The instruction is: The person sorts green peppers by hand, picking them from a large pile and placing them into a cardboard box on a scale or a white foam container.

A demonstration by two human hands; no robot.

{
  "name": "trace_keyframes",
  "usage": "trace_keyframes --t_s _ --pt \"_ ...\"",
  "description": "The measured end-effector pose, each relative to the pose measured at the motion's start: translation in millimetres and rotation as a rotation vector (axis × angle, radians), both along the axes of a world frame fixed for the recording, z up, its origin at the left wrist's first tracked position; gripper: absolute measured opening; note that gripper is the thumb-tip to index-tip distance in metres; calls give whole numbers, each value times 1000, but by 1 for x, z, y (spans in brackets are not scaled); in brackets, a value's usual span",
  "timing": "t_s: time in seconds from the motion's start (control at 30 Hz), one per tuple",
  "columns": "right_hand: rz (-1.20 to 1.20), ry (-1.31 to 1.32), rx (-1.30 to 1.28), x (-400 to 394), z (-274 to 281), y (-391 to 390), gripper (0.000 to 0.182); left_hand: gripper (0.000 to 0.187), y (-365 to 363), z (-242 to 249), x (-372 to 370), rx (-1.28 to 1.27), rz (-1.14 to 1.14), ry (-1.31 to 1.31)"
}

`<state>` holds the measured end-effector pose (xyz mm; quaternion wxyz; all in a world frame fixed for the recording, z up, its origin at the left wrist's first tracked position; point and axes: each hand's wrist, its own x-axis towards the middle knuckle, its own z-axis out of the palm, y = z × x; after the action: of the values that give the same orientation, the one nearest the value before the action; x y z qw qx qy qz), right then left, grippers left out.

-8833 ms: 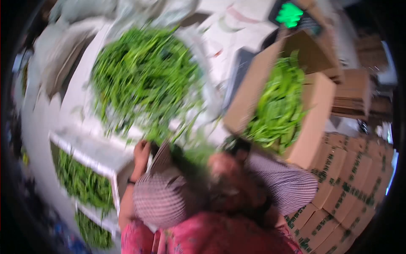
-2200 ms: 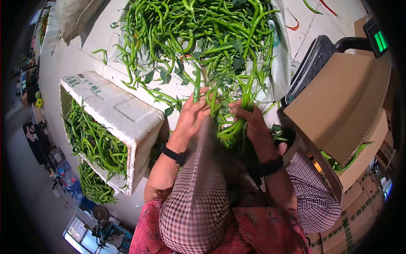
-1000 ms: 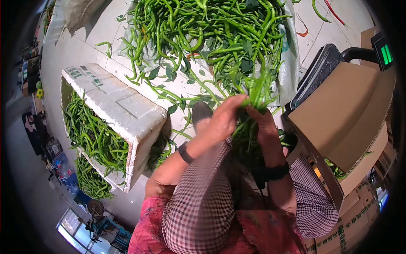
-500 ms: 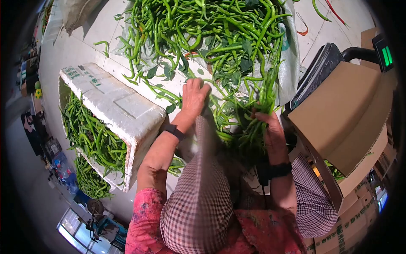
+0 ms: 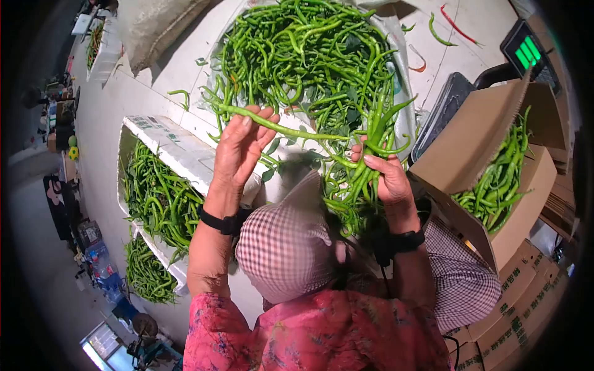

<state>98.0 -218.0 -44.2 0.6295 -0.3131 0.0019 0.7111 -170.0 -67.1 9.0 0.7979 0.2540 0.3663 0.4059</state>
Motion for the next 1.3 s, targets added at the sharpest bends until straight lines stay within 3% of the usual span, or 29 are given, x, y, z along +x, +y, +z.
trace_keyframes --t_s 0.17,0.3,0.5,0.7,0.87,0.9,1.0,1.03,1.1,1.23,1.3 --pt "-21 -111 41 -4 65 -23 44 35 -16 76 -6 121 -33 -70" --pt "-35 1 147 -5 98 -49 48 39 -62 159 4 191 151 -139" --pt "-89 177 243 -7 122 -86 58 42 -131 232 24 300 124 -133" --pt "-7 78 298 -2 145 -110 57 47 -169 216 70 164 -109 82" --pt "17 -66 237 -5 148 -130 50 66 -196 169 112 -16 -228 61" --pt "17 -64 237 -6 148 -131 50 68 -202 157 120 64 -244 122" --pt "93 -477 100 -12 160 -134 47 63 -215 138 136 276 -338 333" --pt "94 -473 93 -9 153 -138 47 63 -216 125 139 324 -379 414" --pt "198 -583 58 -4 140 -144 44 55 -217 107 143 285 -356 409" --pt "41 -200 92 3 141 -145 45 38 -213 95 146 -171 -187 -7" --pt "69 -151 95 5 131 -147 47 38 -210 87 144 -179 -167 -74"
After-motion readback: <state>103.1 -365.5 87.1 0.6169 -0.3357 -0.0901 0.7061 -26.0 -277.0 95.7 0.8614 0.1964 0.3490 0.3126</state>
